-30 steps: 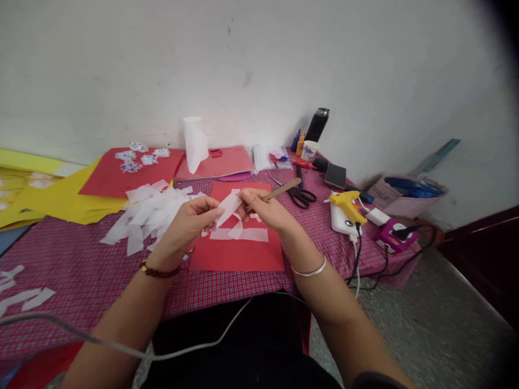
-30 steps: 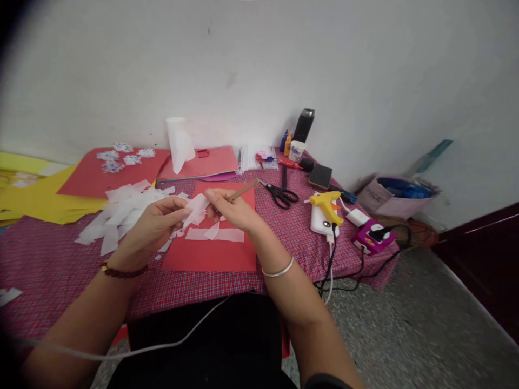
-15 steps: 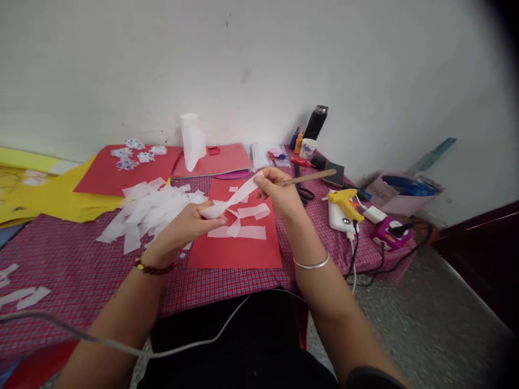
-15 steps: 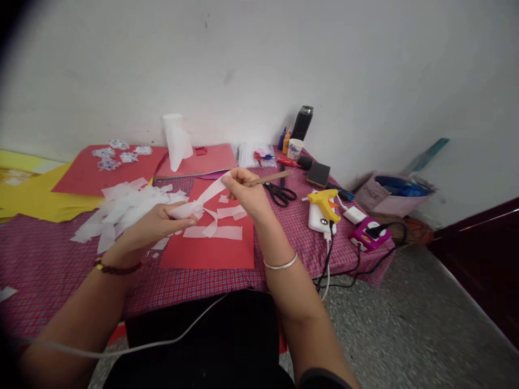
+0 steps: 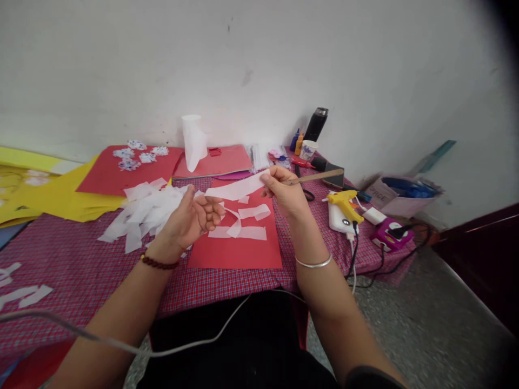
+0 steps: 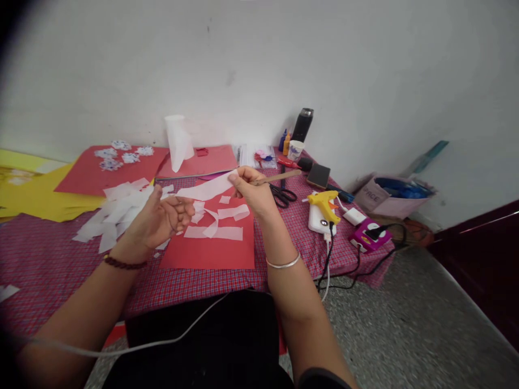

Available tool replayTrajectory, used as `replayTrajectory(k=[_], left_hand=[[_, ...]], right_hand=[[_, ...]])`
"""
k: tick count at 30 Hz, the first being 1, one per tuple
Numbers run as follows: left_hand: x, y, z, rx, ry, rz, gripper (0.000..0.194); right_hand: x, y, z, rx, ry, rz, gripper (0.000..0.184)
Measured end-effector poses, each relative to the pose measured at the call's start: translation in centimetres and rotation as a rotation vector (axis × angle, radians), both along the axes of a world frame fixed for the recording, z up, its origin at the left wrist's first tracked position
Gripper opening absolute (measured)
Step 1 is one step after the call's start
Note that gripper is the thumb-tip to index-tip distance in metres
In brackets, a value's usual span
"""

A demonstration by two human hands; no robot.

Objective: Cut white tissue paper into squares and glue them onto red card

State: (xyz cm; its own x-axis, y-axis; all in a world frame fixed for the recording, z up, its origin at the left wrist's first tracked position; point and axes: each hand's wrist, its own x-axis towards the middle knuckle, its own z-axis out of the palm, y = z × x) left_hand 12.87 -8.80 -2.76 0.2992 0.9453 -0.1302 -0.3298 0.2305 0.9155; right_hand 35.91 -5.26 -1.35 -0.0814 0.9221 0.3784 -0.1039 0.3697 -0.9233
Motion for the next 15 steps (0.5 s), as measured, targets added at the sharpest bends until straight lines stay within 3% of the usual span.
replayTrajectory(k=[4, 7, 9, 11, 12, 14, 15], left_hand=[[-0.2, -0.3, -0.4, 0.054, 0.082, 0.12, 0.034], [-0.8, 0.5, 0.3, 0.203, 0.187, 0.381, 0.023], [-0.8, 1.7, 1.8, 0.37, 0.273, 0.532, 0.022], [0.2, 3.6, 3.6, 0.506, 0.414, 0.438, 0.013], [1.1, 4.7, 4.3, 0.569, 0.484, 0.31, 0.009], [3.0, 7.1, 5.1, 0.54, 0.55, -0.019, 0.036], [3.9, 8.1, 5.1, 0.479, 0.566, -0.162, 0.038]], right_hand=[[0.1, 0.1, 0.0, 0.019, 0.022, 0.03, 0.026], [-0.1, 0.3, -0.1, 0.027, -0.015, 0.036, 0.026], [-0.2, 0.5, -0.3, 0.031, -0.066, 0.049, 0.027], [-0.2, 0.6, -0.6, 0.041, -0.135, 0.043, 0.029], [-0.2, 0.7, -0.7, 0.047, -0.169, 0.026, 0.03], [-0.1, 0.8, -0.8, 0.044, -0.209, -0.008, 0.03], [0.1, 0.9, -0.9, 0.032, -0.214, -0.02, 0.029]])
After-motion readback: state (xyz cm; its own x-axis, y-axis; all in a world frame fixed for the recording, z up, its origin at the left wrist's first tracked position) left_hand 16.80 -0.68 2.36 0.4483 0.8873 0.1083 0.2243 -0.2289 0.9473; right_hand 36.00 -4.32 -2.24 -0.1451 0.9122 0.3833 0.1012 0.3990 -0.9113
